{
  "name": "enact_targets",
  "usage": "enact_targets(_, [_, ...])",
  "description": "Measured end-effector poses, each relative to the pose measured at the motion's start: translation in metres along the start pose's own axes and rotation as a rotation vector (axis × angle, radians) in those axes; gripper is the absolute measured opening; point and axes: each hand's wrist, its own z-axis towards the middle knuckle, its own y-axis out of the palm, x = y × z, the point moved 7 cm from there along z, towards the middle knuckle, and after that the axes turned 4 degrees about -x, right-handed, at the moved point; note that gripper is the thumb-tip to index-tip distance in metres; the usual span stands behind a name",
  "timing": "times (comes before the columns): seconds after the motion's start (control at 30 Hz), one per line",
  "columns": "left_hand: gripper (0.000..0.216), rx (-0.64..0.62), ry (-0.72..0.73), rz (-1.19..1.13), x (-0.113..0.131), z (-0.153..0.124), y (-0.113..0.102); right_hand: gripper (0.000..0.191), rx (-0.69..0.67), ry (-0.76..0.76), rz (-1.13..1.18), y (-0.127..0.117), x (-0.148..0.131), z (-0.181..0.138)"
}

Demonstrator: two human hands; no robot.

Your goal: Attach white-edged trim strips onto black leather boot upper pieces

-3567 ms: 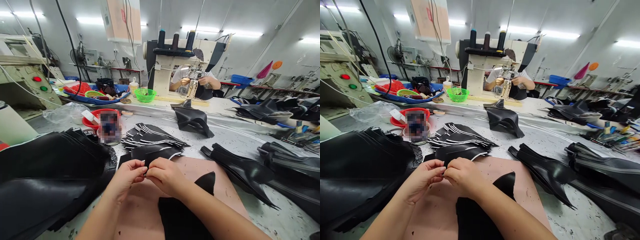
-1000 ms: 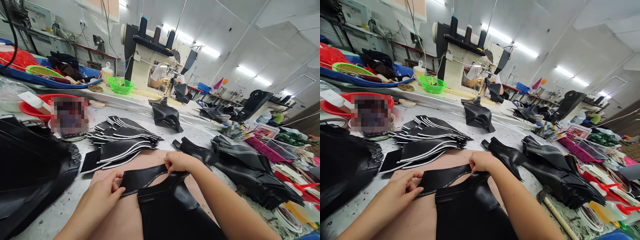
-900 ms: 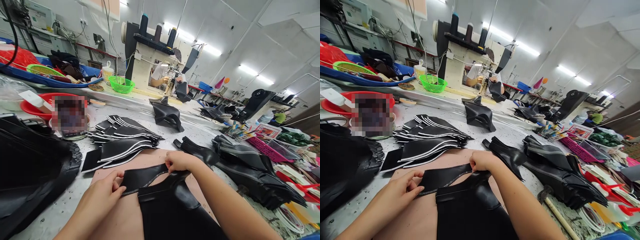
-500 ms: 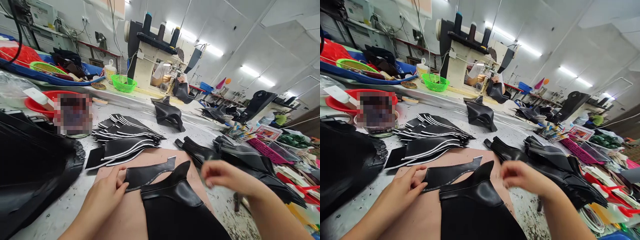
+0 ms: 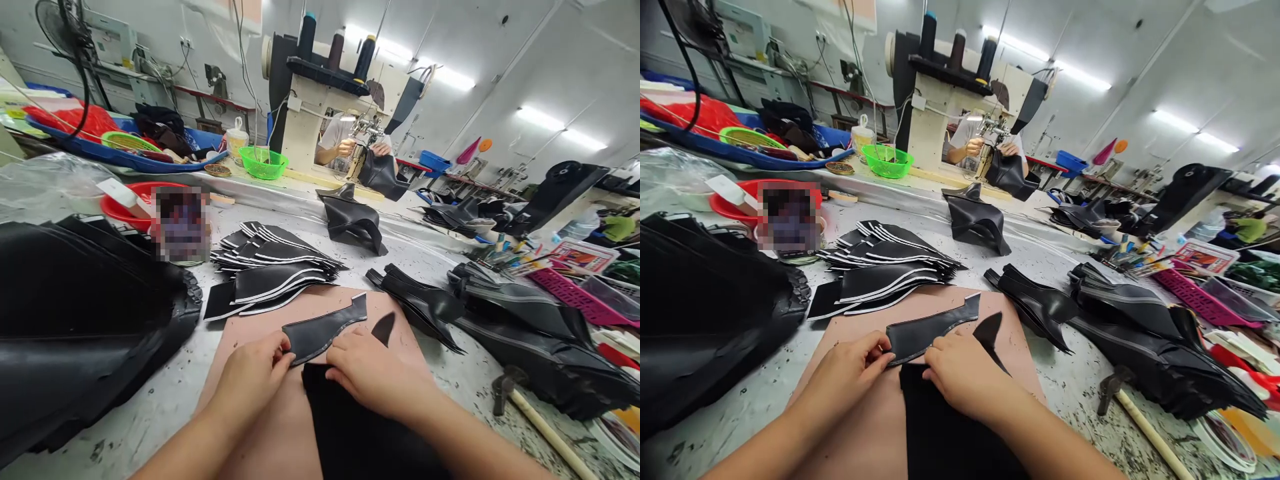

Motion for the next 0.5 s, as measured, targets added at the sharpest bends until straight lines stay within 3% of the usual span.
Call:
enact_targets(0.1, [0.01, -0.047, 0.031, 0.012, 0.005, 0.002, 0.008, 0.015, -0.026, -0.17, 0.093, -0.006, -0.014, -0.003])
enact_targets(0.3, [0.022, 0.002, 0.092, 0.119, 0.003, -0.013, -0.002, 0.02, -0.063, -0.147, 0.045, -0.003, -0.019, 0.009])
enact_targets(0.33, [0.025, 0.044, 0.165, 0.157, 0.004, -0.021, -0.004, 0.02, -0.068, -0.144, 0.045, -0.002, -0.019, 0.011])
enact_targets(0.4, [0.029, 0.197, 0.448, 0.31, 0.016, -0.045, -0.006, 0.02, -0.067, -0.147, 0.049, 0.0, -0.018, 0.013])
enact_targets(0.47, [0.029, 0.369, 0.728, 0.527, 0.027, -0.074, 0.002, 0.019, -0.058, -0.151, 0.061, 0.002, -0.016, 0.014])
enact_targets(0.5, [0.03, 0.43, 0.801, 0.628, 0.029, -0.085, 0.008, 0.019, -0.054, -0.154, 0.069, 0.002, -0.016, 0.013])
